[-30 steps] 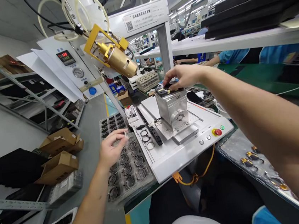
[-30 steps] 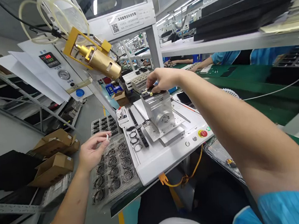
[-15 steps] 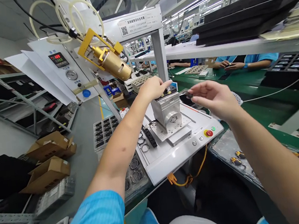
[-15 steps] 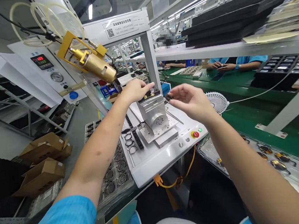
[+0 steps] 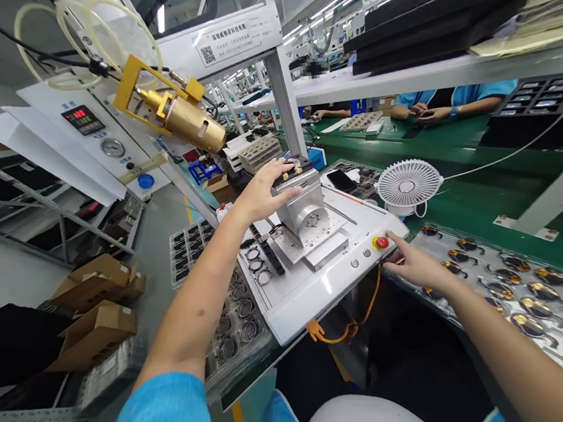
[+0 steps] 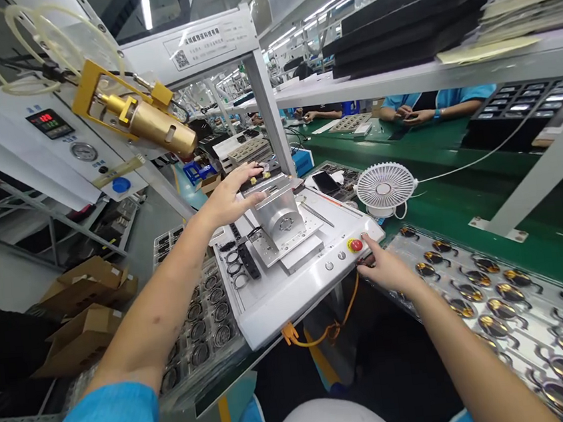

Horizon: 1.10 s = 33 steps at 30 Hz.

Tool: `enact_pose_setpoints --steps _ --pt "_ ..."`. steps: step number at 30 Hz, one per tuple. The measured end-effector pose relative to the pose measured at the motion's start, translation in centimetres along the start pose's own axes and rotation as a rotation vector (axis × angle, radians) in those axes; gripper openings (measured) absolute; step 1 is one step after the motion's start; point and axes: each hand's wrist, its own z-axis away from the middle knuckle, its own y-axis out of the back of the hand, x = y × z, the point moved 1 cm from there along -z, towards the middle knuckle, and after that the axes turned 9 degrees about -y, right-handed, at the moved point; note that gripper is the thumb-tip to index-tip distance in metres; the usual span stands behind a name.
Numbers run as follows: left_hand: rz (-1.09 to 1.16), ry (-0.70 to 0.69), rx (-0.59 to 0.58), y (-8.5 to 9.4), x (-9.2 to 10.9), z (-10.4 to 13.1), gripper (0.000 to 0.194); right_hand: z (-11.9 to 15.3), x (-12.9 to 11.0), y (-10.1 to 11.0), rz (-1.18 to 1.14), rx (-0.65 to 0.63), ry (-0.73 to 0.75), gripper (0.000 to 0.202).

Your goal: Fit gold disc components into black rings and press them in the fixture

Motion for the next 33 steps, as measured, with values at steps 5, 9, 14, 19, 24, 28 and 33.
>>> enact_pose_setpoints --steps 5,9,14,19,24,28,33 --pt "0.083 -0.044 0.168 -0.9 4.5 6.3 0.057 0.0 0.8 -2.5 0.117 0.061 0.05 0.094" --pt "0.393 -0.068 0.064 -4.8 9.0 13.5 0.044 -0.4 1.0 -1.8 0.083 0.103 0.056 0.095" --pt "0.773 0.327 -0.021 -12.0 12.7 19.5 0.038 1.4 0.4 -0.5 0.017 0.064 0.03 0.08" --pt "1.272 0.666 0.151 -19.3 15.5 22.9 0.049 9.3 -0.2 -5.6 -0.481 -0.203 0.225 0.079" --pt "1.631 0.728 0.294 -23.2 17.6 23.8 0.066 15.2 -1.2 -11.2 -0.651 -0.172 0.378 0.087" --pt "1.658 0.77 0.384 -24.0 17.6 23.7 0.058 15.4 -1.5 -11.1 -0.566 -0.114 0.487 0.086" --pt "1.587 0.821 0.419 -23.9 17.0 24.0 0.048 8.8 0.2 -5.1 -0.201 -0.007 0.419 0.05"
